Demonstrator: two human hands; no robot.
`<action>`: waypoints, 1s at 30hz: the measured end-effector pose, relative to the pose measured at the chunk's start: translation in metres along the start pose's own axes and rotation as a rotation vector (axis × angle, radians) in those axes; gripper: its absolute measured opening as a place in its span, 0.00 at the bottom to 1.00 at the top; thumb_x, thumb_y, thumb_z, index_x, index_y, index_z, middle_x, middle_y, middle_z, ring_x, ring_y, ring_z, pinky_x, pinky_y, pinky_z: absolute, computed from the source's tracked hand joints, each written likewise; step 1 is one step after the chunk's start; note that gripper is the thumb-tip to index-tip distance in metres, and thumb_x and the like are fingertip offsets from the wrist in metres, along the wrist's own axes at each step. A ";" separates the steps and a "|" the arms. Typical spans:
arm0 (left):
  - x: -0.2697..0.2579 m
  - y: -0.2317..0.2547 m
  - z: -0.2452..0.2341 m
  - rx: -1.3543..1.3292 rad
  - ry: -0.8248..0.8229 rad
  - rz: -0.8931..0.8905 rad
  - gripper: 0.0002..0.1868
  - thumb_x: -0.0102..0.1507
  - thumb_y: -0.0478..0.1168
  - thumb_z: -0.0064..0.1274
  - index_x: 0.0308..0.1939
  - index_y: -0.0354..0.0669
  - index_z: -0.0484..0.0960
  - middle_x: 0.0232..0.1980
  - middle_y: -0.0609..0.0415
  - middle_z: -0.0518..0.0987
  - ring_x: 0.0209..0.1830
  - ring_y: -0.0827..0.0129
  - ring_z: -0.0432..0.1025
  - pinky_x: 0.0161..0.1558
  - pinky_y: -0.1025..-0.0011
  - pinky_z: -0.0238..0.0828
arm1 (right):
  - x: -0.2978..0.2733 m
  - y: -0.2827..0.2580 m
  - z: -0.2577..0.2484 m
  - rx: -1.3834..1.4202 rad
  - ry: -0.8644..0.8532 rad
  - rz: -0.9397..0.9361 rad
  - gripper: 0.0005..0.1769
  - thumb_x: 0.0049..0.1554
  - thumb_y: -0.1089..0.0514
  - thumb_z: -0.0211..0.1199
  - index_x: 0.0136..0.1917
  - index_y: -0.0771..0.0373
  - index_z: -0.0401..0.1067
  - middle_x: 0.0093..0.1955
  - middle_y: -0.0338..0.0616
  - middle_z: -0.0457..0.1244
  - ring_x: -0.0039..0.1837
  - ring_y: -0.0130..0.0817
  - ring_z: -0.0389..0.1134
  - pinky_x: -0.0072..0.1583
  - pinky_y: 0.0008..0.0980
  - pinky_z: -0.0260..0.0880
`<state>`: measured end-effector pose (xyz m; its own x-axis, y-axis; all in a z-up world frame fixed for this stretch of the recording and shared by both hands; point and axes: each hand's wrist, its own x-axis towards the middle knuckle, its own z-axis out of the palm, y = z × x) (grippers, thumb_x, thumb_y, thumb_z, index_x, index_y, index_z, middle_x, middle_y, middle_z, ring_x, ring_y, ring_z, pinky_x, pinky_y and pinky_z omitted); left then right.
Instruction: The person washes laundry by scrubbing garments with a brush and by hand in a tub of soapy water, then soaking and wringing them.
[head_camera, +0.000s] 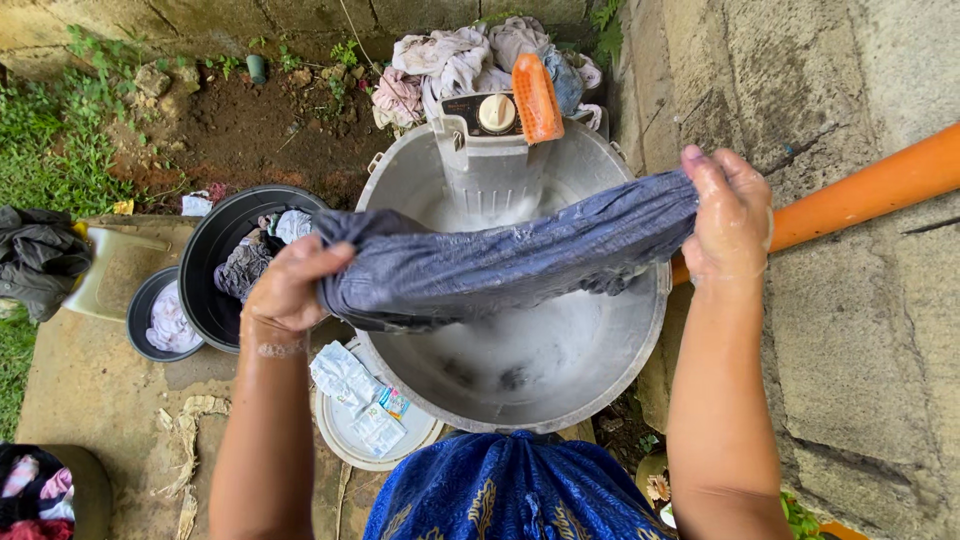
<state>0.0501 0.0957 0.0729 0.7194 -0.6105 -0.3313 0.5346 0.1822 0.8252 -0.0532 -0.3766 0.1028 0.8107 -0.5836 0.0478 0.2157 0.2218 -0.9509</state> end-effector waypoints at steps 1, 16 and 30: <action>0.004 -0.007 -0.004 -0.314 -0.179 0.154 0.37 0.66 0.52 0.57 0.68 0.24 0.69 0.63 0.35 0.77 0.59 0.51 0.75 0.60 0.57 0.74 | 0.000 -0.002 0.007 -0.005 0.022 0.054 0.11 0.64 0.58 0.67 0.41 0.57 0.70 0.41 0.34 0.63 0.42 0.24 0.63 0.46 0.27 0.64; 0.014 -0.084 0.030 -1.136 -0.716 -0.004 0.77 0.55 0.90 0.28 0.79 0.17 0.49 0.81 0.13 0.51 0.67 0.25 0.61 0.63 0.42 0.59 | -0.116 0.270 0.044 -1.236 -0.745 0.431 0.36 0.45 0.34 0.75 0.57 0.59 0.75 0.63 0.51 0.65 0.67 0.50 0.64 0.68 0.43 0.62; 0.094 -0.219 0.102 -0.134 0.610 -0.333 0.37 0.60 0.60 0.52 0.61 0.33 0.71 0.49 0.50 0.76 0.45 0.62 0.72 0.46 0.57 0.72 | -0.126 0.255 0.112 -0.694 -0.068 -0.199 0.13 0.44 0.59 0.73 0.41 0.66 0.76 0.38 0.46 0.67 0.42 0.40 0.66 0.47 0.41 0.65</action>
<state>-0.0443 -0.0804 -0.0921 0.6073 -0.1169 -0.7858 0.7912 0.1784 0.5850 -0.0395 -0.1594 -0.1118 0.8292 -0.5060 0.2374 -0.0144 -0.4440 -0.8959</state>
